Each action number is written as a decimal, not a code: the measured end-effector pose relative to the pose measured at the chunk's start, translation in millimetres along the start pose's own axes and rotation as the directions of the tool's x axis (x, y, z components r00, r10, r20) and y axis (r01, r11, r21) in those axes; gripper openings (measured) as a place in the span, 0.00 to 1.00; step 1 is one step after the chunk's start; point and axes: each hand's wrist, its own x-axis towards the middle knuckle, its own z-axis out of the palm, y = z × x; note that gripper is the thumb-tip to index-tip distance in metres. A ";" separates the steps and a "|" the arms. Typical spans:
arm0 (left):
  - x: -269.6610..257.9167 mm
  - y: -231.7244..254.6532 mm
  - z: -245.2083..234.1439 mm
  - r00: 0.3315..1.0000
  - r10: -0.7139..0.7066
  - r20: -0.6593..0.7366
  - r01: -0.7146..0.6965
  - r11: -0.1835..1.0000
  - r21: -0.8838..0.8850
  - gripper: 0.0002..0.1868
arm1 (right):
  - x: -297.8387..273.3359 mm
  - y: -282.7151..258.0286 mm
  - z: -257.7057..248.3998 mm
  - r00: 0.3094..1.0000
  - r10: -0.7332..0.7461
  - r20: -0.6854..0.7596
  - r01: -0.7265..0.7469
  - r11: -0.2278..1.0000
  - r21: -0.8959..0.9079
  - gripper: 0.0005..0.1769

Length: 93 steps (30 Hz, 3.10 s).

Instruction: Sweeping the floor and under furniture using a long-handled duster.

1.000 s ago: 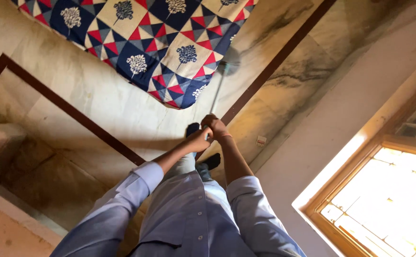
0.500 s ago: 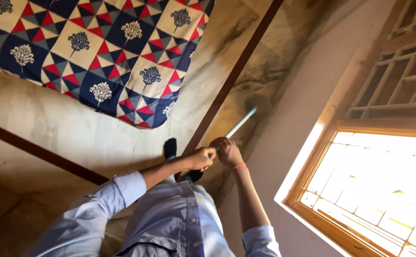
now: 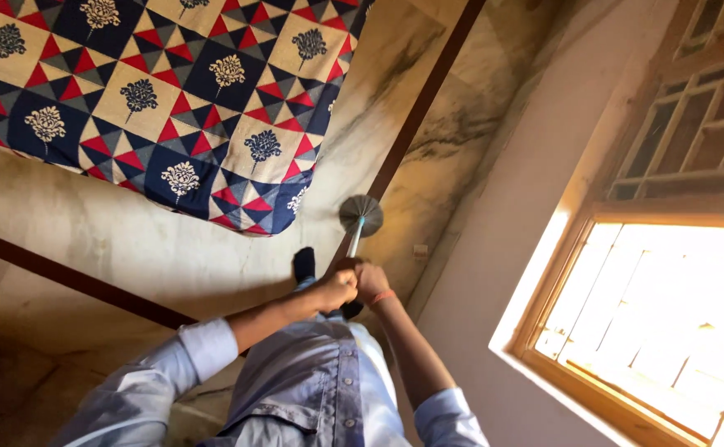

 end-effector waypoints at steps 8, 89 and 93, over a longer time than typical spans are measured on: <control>-7.2 54.1 -44.2 0.997 0.073 -0.036 -0.066 0.984 0.168 0.03 | 2.1 -63.7 -101.1 0.969 -0.067 -0.239 0.118 0.972 0.203 0.14; 120.6 257.6 -62.5 0.909 -0.019 0.417 -0.375 0.400 0.836 0.10 | 77.9 54.2 -108.8 0.804 0.564 -0.186 -0.491 0.807 0.328 0.15; 123.4 228.5 -52.0 0.892 0.039 0.451 -0.399 0.537 0.743 0.22 | 58.2 48.8 -127.4 0.852 0.498 -0.162 -0.398 0.816 0.419 0.19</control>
